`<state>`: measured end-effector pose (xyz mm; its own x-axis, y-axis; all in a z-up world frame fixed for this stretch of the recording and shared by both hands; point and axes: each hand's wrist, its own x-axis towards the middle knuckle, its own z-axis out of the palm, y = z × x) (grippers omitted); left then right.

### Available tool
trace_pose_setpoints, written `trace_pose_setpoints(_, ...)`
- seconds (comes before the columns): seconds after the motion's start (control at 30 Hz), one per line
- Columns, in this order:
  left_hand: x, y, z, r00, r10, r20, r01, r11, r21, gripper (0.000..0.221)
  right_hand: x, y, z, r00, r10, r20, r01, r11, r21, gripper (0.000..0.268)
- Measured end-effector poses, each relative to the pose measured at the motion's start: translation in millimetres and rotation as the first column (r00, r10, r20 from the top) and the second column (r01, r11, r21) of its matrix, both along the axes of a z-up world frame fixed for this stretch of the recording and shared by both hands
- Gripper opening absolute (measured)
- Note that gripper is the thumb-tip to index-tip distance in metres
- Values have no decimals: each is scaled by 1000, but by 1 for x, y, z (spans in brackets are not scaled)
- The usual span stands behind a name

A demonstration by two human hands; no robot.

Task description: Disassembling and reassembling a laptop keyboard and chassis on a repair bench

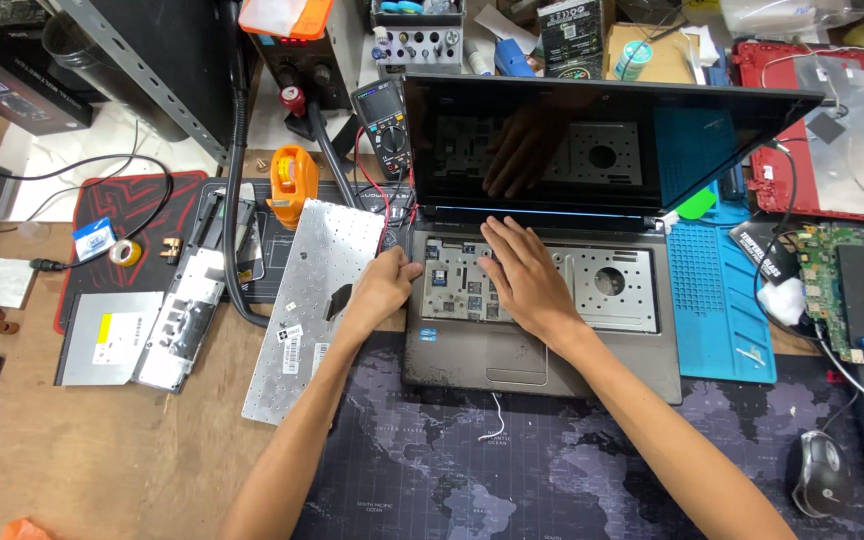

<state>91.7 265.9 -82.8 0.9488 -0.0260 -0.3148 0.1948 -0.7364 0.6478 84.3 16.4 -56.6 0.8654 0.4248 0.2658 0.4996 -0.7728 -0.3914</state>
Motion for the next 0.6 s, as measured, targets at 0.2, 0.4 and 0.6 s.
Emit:
trace_pose_setpoints(0.2, -17, -22, 68, 997, 54, 49, -52, 998, -34, 46, -1, 0, 0, 1000, -1, 9, 1, 1000, -14, 51)
trace_pose_setpoints(0.4, 62, -9, -29, 999, -37, -22, 40, 992, 118, 40, -1, -2, -2, 999, 20, 27, -20, 1000, -8, 51)
trace_pose_setpoints(0.6, 45, -5, 24, 982, -82, -168, 57, 987, -151, 44, -1, -1, -1, 1000, 10, 24, -10, 1000, 1, 53)
